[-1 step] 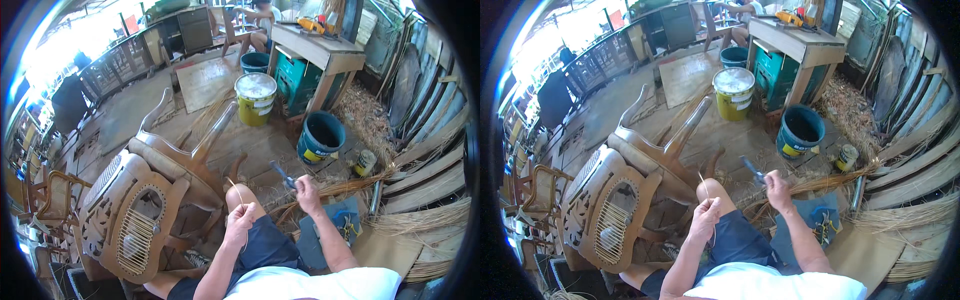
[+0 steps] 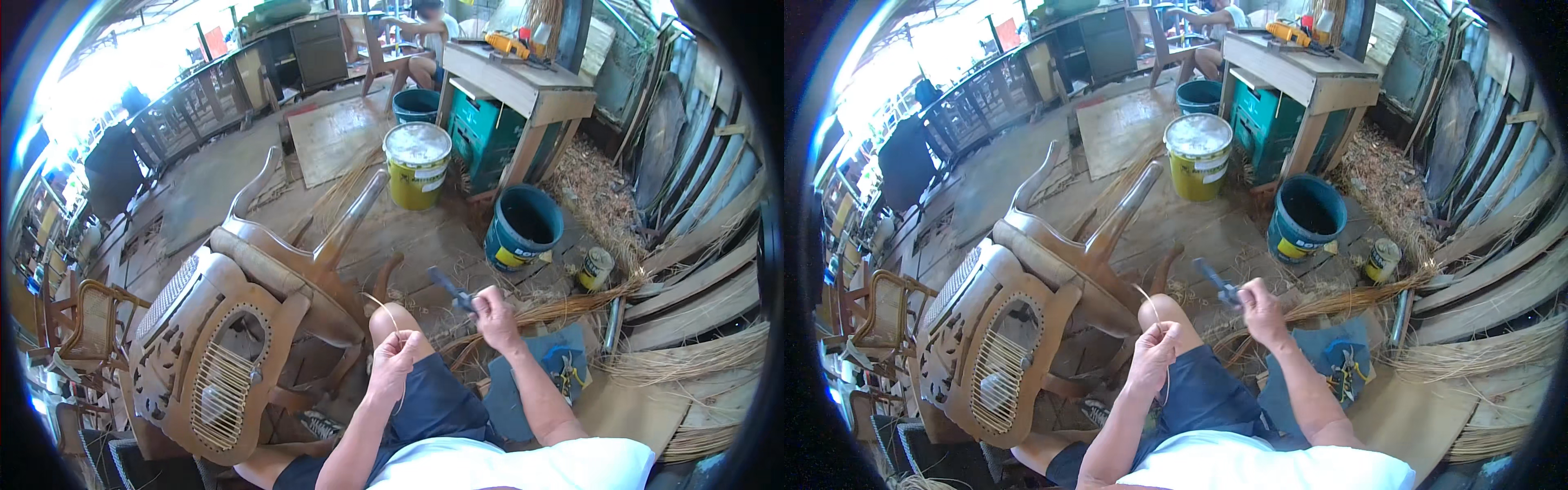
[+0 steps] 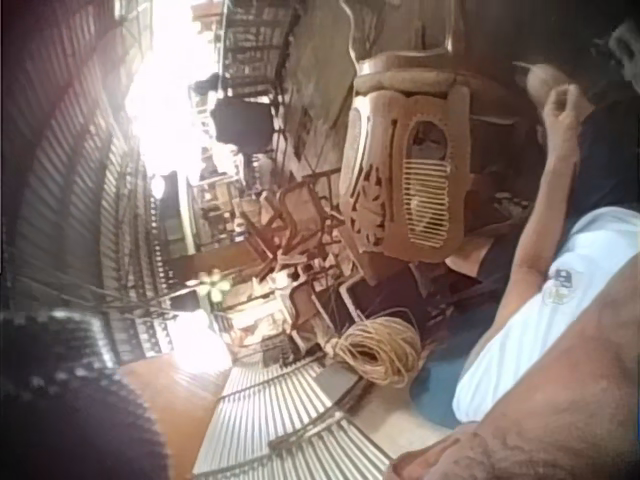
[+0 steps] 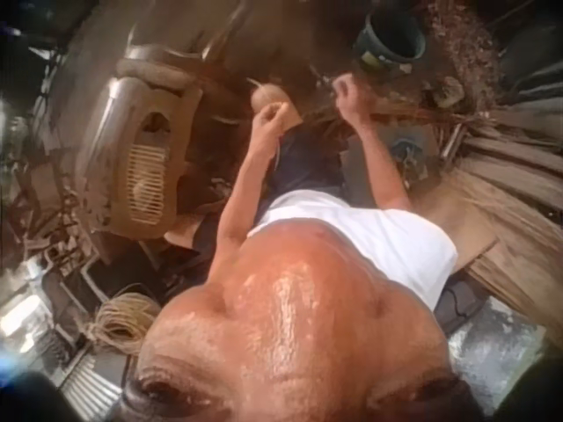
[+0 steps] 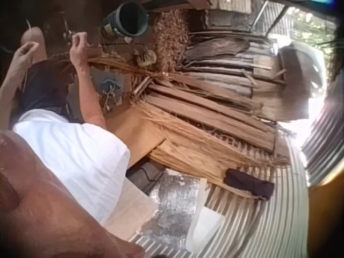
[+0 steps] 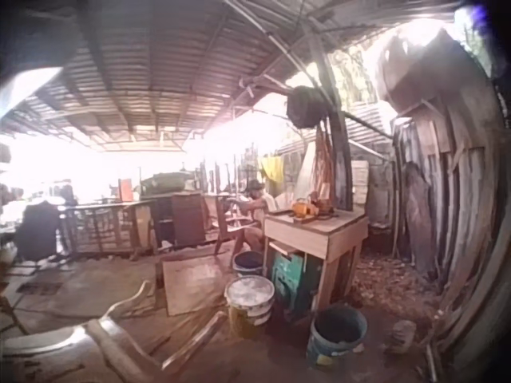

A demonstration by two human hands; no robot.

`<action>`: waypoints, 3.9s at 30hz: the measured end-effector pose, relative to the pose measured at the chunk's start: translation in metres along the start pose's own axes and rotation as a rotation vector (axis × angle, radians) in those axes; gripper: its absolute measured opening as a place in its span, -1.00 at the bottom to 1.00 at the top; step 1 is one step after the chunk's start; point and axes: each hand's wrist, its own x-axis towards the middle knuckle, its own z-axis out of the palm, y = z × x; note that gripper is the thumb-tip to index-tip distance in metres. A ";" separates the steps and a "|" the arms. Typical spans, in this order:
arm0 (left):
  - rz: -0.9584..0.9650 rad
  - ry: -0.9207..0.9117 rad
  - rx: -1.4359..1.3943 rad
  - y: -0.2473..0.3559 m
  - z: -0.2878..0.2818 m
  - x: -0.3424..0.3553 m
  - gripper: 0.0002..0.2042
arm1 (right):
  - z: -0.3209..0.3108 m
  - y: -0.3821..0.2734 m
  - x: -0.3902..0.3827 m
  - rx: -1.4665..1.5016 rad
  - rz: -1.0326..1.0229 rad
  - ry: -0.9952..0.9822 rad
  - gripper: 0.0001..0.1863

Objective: Repairing a wooden chair by weaving cane material into the backrest.

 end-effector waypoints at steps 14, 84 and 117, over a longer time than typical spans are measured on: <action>0.616 0.091 0.709 0.037 -0.031 -0.043 -0.66 | 0.060 -0.088 -0.008 1.077 0.626 -0.859 -0.90; 0.474 0.356 0.384 0.000 -0.018 -0.024 -0.56 | 0.104 -0.050 -0.009 0.531 0.175 -0.322 -0.84; 0.280 0.369 0.614 -0.002 -0.036 -0.027 -0.79 | 0.119 -0.060 -0.039 0.617 0.421 -0.553 -0.72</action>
